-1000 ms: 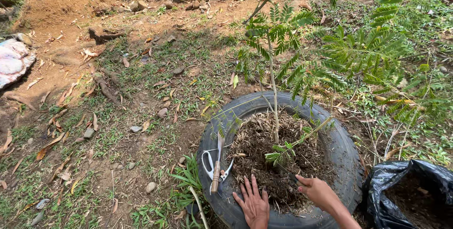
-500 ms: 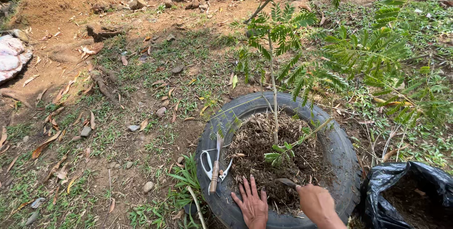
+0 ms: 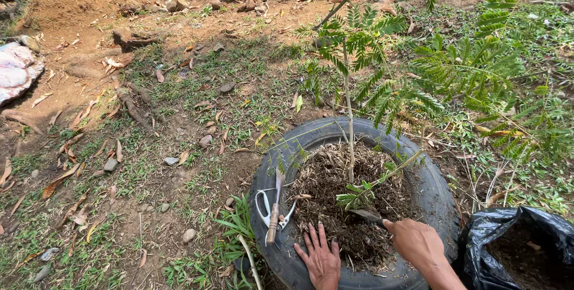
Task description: The person fills a tire planter with soil from a bag by hand, then positions a small tree in the center and packs more soil around the base using a small tool and their hands.
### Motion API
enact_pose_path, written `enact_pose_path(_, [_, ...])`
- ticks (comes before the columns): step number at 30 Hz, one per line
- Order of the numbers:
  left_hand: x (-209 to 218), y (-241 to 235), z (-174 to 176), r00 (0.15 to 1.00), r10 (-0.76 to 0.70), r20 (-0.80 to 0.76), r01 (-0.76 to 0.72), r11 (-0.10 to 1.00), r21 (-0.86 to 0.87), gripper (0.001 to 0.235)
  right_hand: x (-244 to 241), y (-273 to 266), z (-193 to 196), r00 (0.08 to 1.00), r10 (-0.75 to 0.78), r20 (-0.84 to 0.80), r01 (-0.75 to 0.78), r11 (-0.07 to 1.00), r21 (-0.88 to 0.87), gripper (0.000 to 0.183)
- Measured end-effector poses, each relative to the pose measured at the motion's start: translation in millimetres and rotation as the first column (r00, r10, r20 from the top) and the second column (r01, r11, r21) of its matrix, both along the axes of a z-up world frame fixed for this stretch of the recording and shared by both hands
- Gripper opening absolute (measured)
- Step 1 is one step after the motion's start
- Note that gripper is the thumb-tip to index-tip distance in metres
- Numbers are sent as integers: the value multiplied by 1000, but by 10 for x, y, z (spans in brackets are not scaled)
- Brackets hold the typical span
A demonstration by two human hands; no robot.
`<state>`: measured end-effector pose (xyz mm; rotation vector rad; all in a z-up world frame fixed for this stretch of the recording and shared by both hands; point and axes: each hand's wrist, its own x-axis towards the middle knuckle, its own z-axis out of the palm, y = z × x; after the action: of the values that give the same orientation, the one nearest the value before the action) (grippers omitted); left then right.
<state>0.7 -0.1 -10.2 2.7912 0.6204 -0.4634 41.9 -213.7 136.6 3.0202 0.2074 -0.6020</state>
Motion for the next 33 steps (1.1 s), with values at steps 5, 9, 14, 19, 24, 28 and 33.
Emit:
enact_pose_path(5, [-2,-6,0,1000,8,-30,-8,1000,8,68,5,-479,-876,995,-100,0,95,945,313,50])
enact_pose_path(9, [15,5,-18,1000,-6,-3,6,1000,22,68,-263,-553,-1873,709,-355,-610,706,351,616,57])
enact_pose_path(14, [7,5,-72,1000,-8,11,8,999,41,68,-360,-95,-2183,433,-138,-891,796,-405,449,45])
enact_pose_path(19, [26,21,-64,1000,-7,9,6,999,50,68,102,347,-1906,469,-264,-843,774,-337,536,23])
enact_pose_path(24, [16,8,-33,1000,5,4,-5,1000,31,68,216,347,-2078,558,-459,-691,766,-35,642,29])
enact_pose_path(28, [16,4,-46,1000,-1,9,1,999,35,68,39,82,-1952,885,-422,196,184,705,685,61])
enact_pose_path(33, [47,28,-72,1000,-19,-6,19,999,45,69,-150,-103,-1417,683,-522,-511,653,122,748,58])
